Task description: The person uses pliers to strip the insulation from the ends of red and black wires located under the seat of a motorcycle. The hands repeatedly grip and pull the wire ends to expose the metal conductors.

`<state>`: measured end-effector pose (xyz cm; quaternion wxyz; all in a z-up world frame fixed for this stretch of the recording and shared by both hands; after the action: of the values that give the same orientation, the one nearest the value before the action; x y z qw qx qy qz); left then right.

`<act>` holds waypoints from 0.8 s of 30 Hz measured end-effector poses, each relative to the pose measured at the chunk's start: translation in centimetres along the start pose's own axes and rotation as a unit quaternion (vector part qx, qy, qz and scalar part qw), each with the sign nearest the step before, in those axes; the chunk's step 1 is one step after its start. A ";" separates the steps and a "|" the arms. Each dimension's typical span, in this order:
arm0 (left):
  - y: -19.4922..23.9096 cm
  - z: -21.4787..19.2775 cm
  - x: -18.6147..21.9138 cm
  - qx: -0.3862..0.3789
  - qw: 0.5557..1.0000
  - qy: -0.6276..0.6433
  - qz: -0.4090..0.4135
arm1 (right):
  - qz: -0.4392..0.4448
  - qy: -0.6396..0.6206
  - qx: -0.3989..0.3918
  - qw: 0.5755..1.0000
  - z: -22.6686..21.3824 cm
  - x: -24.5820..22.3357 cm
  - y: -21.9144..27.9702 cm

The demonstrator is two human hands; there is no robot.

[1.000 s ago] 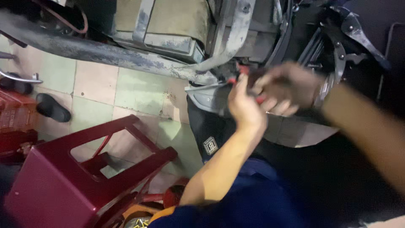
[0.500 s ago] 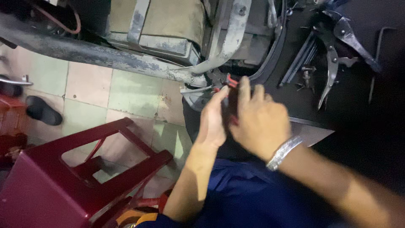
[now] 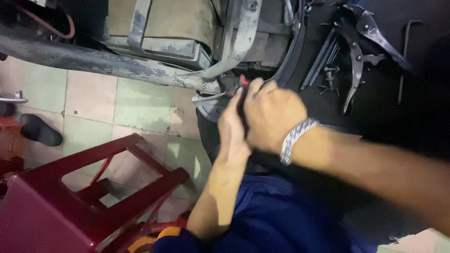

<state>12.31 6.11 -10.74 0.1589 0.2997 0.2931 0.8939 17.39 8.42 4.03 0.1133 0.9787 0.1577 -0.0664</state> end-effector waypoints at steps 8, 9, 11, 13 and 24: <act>4.0 4.5 -2.5 -0.181 0.956 -0.225 -0.050 | -0.151 0.314 -0.081 0.934 1.7 8.9 -8.2; 4.7 4.2 -2.6 -0.190 0.950 -0.243 -0.054 | -0.162 0.326 -0.090 0.927 1.9 9.4 -9.7; 5.5 3.3 -2.6 -0.205 0.937 -0.276 -0.062 | -0.187 0.349 -0.111 0.912 2.4 9.2 -11.7; 5.4 2.2 -1.1 -0.179 0.941 -0.287 -0.004 | -0.165 0.301 -0.107 0.933 1.7 8.5 -10.8; 4.1 -0.6 4.7 -0.057 0.964 -0.238 0.102 | -0.093 -0.377 0.070 0.919 2.0 3.1 -0.4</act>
<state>7.83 4.80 -6.49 0.1492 0.5222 0.1635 0.8236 19.96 9.19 1.54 0.0888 0.8674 0.1883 -0.4520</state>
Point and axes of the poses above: each hand's wrist, its own y-axis away from the middle knuckle, its own z-axis out of the palm, x = y × z, the point moved 10 cm from there along -y, towards the middle knuckle, and after that the axes turned 3 degrees about x, right-handed, at the moved point
